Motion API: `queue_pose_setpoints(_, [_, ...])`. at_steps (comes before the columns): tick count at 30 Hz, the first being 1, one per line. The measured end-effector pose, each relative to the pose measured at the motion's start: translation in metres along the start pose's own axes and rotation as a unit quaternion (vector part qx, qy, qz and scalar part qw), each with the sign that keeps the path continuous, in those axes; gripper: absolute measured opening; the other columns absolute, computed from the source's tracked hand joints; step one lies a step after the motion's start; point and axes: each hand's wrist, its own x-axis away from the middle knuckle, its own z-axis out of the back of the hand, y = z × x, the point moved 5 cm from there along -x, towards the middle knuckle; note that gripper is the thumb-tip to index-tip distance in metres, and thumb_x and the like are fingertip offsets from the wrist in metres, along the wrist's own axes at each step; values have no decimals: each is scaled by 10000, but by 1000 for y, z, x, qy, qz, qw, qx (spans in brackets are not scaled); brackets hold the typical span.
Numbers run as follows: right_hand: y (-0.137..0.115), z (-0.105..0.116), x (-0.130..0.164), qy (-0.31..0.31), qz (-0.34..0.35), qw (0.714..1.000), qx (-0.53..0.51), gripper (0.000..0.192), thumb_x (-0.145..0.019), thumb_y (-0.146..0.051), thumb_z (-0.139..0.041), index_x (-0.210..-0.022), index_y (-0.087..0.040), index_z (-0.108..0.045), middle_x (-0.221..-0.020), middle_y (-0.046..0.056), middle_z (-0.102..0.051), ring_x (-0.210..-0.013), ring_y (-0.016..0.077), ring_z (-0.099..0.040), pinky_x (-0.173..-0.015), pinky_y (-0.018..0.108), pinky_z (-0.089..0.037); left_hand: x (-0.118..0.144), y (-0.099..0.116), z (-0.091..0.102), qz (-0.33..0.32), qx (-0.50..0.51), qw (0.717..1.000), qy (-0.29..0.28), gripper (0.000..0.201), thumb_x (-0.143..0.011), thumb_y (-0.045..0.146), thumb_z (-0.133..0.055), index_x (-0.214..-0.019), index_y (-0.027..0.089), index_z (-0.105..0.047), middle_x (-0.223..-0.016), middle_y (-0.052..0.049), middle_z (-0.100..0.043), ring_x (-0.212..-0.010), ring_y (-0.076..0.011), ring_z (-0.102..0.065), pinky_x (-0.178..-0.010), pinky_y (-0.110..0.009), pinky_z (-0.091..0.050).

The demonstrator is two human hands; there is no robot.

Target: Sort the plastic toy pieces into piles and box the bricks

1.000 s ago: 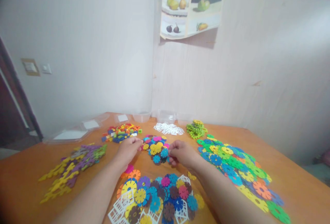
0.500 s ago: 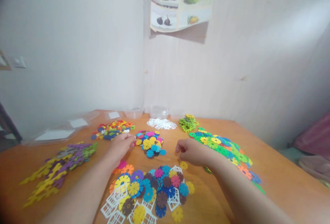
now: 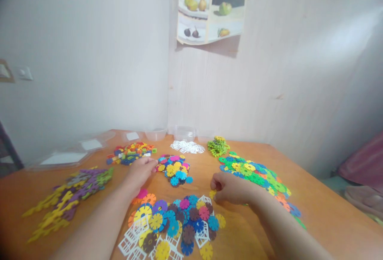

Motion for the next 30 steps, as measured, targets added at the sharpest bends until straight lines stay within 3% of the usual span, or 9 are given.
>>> queue_pose_setpoints(8, [-1, -2, -1, 9, -12, 1000, -9, 218, -611, -131, -646, -798, -202, -558, -716, -41, -557, -653, 114, -484, -537, 211, -294, -2, -2, -1, 0, -15, 1000, 8, 195, -725, 332, -538, -603, 192, -597, -584, 0, -623, -568, -153, -530, -563, -253, -347])
queue_pose_setpoints(12, [-15, 1, -11, 50, 0, 992, -118, 142, -660, -121, -579, -776, -193, -537, -681, -37, -555, -599, 105, -509, -507, 206, -343, -3, -3, -2, -6, -15, 1000, 7, 204, -730, 336, -533, -598, 192, -594, -593, -4, -630, -582, -157, -544, -558, -254, -345])
queue_pose_setpoints(19, [-56, -8, -58, 104, 16, 934, -342, 97, -727, -139, -579, -783, -196, -524, -566, -40, -581, -512, 110, -558, -494, 211, -446, -9, -10, -4, -14, -27, 1000, 5, 220, -745, 349, -542, -598, 196, -599, -588, -3, -632, -602, -162, -572, -549, -252, -338])
queue_pose_setpoints(25, [-73, -24, -86, 97, -10, 874, -477, 191, -713, -76, -602, -831, -201, -517, -599, -25, -638, -536, 112, -608, -549, 218, -497, -10, -13, -5, -23, -49, 999, 1, 235, -758, 371, -547, -608, 201, -608, -584, -3, -639, -578, -163, -566, -540, -259, -330])
queue_pose_setpoints(27, [-72, -23, -83, 101, -14, 876, -471, 193, -712, -76, -600, -831, -203, -514, -595, -28, -633, -522, 107, -593, -532, 213, -482, -9, -11, -5, -23, -49, 999, 1, 225, -754, 363, -548, -613, 200, -612, -593, -5, -645, -586, -166, -572, -544, -261, -333])
queue_pose_setpoints(30, [-65, -17, -69, 104, -15, 914, -393, 138, -723, -112, -591, -823, -195, -545, -578, -31, -614, -505, 102, -563, -476, 194, -423, -8, -9, -5, -21, -49, 999, -1, 218, -748, 358, -548, -611, 200, -611, -594, -3, -644, -596, -167, -576, -550, -263, -335])
